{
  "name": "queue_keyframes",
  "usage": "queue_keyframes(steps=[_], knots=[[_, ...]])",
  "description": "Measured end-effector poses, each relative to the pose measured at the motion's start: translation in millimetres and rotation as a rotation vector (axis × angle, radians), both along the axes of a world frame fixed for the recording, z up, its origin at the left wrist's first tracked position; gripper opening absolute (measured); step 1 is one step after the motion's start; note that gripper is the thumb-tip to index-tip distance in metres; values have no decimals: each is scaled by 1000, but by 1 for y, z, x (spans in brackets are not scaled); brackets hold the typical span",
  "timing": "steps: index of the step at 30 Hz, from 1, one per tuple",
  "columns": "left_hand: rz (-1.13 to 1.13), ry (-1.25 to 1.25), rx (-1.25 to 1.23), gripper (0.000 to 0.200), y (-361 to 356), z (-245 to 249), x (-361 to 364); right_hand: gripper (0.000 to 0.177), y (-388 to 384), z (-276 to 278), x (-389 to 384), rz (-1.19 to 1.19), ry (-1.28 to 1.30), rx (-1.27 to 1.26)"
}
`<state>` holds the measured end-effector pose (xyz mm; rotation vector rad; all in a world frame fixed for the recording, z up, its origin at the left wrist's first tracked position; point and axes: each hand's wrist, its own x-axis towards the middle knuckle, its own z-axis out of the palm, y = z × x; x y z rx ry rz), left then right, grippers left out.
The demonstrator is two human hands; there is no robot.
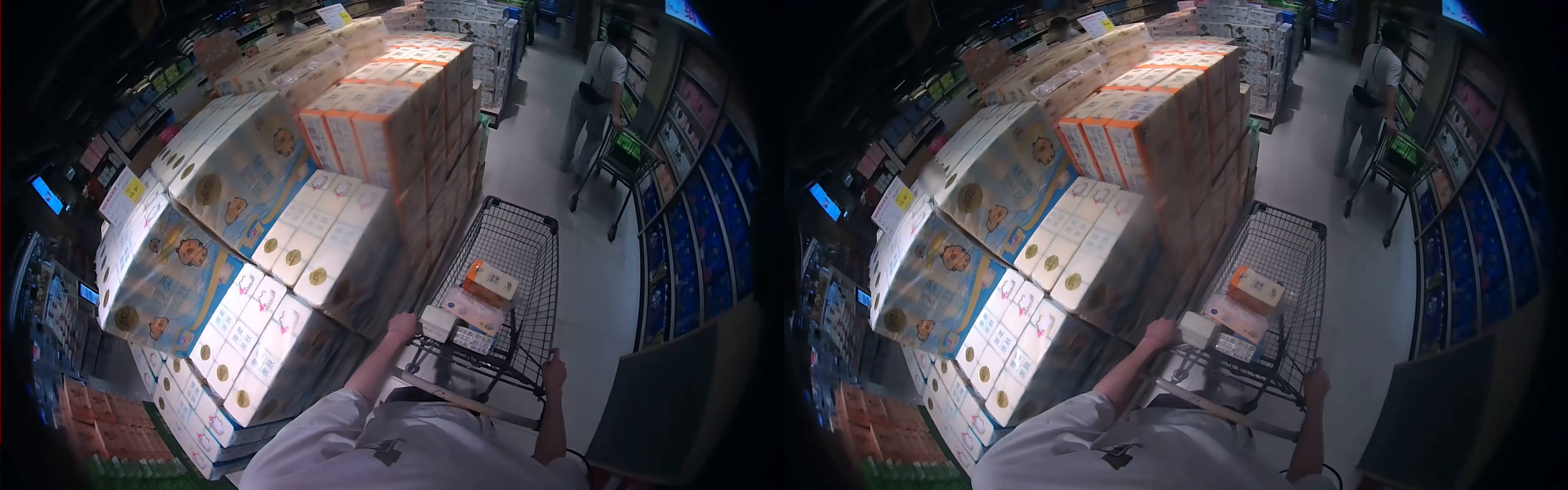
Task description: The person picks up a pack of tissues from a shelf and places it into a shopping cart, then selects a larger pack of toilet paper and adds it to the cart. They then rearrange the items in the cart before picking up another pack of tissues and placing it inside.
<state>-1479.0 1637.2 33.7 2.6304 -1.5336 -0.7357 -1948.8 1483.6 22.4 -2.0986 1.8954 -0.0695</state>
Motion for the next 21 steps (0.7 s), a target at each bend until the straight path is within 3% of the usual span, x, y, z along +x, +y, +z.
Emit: queue_keyframes(steps=[5,10,17,21], knots=[[2,-2,7,21,-38,-4,4,36,-39,21,8,-7,-14,3],[-11,21,38,22,-72,25,8,41,-81,14,13,8,-19,-1],[8,29,20,24,-134,8,29,49,-138,18,33,23,-1,8],[18,36,10,24,-177,6,44,43,-180,6,44,29,9,49]])
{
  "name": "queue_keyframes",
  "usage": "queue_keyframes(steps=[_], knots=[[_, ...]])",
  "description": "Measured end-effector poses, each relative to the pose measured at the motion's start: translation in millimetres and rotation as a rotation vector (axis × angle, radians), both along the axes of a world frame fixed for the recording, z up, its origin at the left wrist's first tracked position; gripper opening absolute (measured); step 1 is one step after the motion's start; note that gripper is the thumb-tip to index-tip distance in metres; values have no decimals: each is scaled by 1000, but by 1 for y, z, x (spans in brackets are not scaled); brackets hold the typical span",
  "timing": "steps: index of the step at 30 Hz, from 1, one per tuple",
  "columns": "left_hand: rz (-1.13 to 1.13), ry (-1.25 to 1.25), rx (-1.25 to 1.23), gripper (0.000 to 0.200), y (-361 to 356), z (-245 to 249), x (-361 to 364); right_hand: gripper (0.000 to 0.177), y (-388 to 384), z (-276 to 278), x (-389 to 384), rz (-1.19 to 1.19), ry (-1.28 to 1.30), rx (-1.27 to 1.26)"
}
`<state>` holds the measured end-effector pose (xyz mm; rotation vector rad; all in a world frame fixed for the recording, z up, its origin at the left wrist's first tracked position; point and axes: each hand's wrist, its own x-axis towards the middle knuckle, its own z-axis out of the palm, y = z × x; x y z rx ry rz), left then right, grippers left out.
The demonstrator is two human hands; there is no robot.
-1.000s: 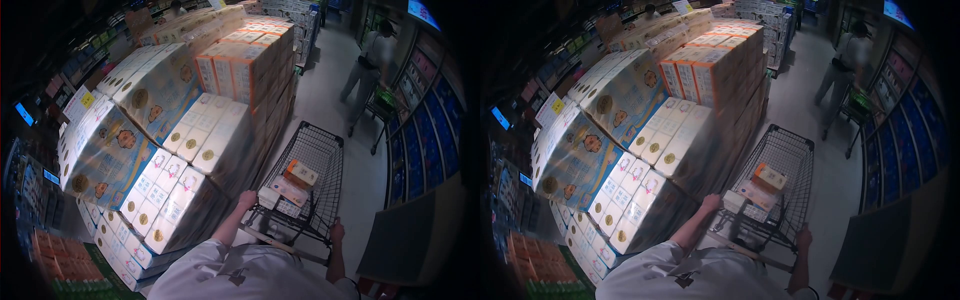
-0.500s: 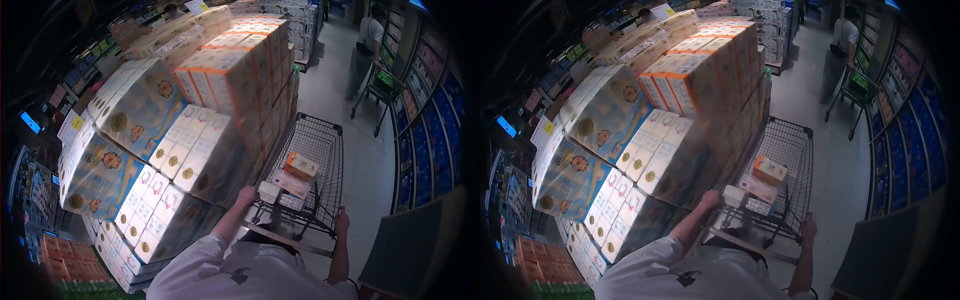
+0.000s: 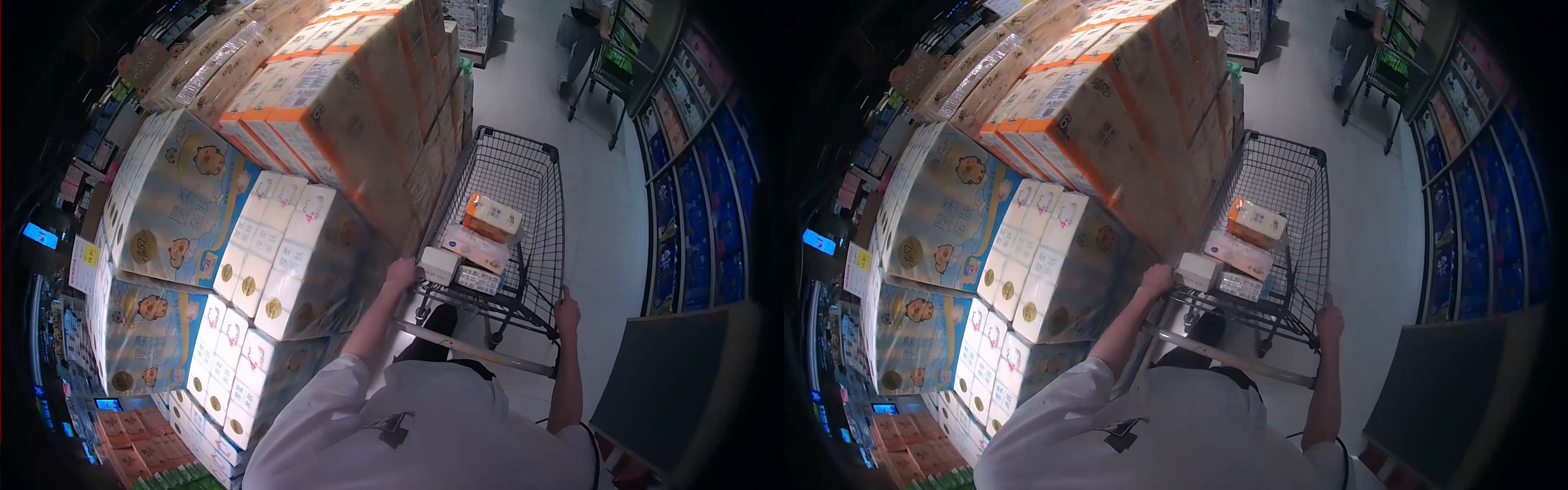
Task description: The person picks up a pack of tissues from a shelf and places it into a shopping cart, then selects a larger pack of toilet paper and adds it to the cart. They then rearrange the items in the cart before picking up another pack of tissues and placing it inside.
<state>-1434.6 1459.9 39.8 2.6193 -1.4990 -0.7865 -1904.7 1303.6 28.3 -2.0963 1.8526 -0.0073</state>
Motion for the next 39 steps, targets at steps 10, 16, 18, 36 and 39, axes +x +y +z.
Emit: queue_keyframes(steps=[10,16,18,36,39], knots=[[-70,28,9,31,-109,-1,35,39,-86,1,31,12,11,-55],[-92,14,-26,29,-161,-7,57,44,-124,-4,49,-7,16,-49],[-95,4,-53,28,-177,-15,65,45,-135,-4,57,-6,25,-54],[-172,-55,-57,22,-309,-19,103,51,-250,-14,88,-38,-10,23],[-155,-28,-43,22,-338,-22,105,53,-282,-16,88,-32,-44,38]])
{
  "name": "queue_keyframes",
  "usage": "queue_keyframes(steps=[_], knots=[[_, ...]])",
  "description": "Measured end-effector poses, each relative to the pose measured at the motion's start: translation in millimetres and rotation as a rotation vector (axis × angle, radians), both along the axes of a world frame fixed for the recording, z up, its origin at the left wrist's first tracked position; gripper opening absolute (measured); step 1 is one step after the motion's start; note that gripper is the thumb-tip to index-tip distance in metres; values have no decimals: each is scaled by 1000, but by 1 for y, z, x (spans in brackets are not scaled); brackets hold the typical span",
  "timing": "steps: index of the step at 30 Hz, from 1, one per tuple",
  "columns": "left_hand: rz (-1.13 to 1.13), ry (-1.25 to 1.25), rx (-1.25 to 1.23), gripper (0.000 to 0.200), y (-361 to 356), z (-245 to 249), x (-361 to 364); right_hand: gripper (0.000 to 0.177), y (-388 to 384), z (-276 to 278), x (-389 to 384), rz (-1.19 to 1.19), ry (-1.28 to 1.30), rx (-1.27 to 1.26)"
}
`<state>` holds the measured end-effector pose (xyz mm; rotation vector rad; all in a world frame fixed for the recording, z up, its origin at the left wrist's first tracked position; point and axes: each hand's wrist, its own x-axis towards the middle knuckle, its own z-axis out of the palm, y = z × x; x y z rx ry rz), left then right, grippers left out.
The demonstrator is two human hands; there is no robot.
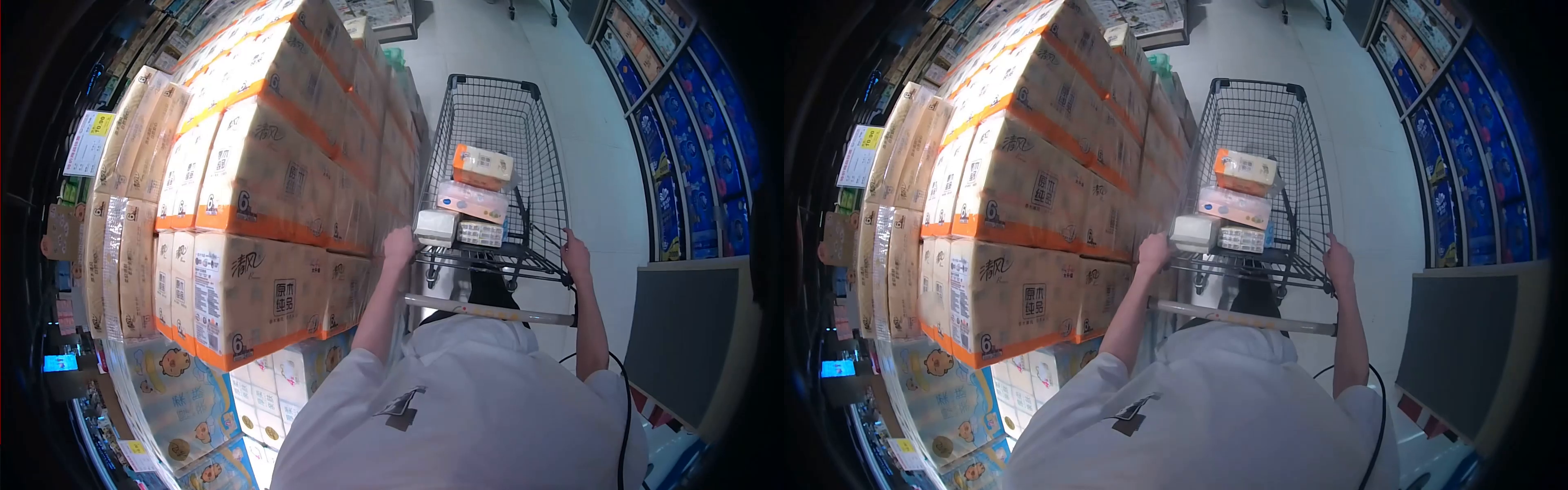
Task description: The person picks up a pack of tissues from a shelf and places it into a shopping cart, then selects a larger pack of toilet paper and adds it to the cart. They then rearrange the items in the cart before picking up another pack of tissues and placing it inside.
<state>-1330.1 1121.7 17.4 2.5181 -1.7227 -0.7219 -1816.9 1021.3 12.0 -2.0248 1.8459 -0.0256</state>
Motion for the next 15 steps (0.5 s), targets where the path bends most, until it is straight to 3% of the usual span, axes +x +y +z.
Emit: queue_keyframes(steps=[15], knots=[[19,-38,-34,22,-171,7,9,65,-167,-10,12,32,70,6]])
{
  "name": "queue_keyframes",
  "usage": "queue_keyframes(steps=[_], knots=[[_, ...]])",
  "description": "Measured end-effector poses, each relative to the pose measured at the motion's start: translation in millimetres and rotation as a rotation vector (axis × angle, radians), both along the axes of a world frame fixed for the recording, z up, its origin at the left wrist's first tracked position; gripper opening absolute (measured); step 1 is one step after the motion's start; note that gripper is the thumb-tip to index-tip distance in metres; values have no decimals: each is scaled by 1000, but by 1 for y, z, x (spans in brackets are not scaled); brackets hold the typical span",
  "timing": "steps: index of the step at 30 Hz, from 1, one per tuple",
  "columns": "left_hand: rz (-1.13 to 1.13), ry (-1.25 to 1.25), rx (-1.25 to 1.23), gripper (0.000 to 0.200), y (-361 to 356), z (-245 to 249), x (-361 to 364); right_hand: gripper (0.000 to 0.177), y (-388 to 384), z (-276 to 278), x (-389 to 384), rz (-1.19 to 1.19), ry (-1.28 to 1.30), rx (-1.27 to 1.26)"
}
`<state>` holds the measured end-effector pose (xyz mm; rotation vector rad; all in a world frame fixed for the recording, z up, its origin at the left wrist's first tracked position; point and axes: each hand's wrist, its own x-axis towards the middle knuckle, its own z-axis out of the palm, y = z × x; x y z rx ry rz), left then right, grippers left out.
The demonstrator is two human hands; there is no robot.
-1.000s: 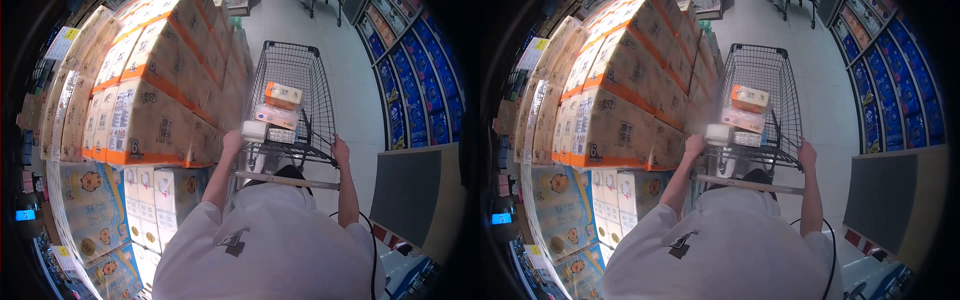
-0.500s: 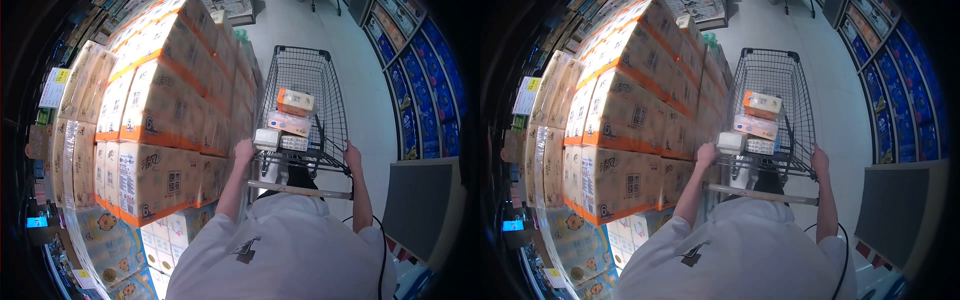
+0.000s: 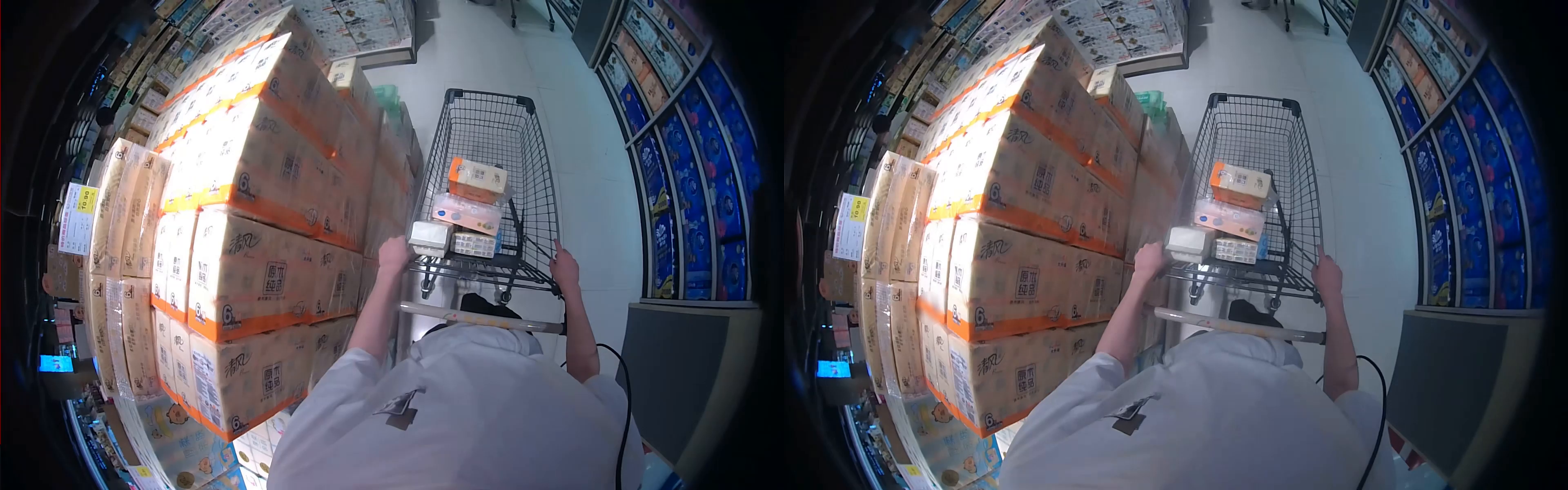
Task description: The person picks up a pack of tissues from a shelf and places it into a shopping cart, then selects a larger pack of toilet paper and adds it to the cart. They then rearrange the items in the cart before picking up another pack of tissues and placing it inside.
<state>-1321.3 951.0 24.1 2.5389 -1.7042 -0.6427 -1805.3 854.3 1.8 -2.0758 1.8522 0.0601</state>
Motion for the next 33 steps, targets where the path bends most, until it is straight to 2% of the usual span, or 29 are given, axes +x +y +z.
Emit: queue_keyframes(steps=[6,9,12,17,22,28,33], knots=[[17,15,37,29,-64,6,3,76,-67,4,7,-7,35,28],[13,-1,16,31,-90,-8,10,72,-97,-1,7,28,-48,-30],[17,-13,45,28,-116,-4,11,78,-128,0,10,-6,-17,36],[-5,32,63,29,-156,-8,15,74,-174,-1,10,39,0,-33],[82,162,128,50,-196,7,16,72,-219,-4,14,14,-53,-8],[90,208,135,46,-235,18,17,71,-262,-5,24,4,-36,5],[87,200,98,42,-271,-11,38,69,-300,1,38,-11,-44,-17]])
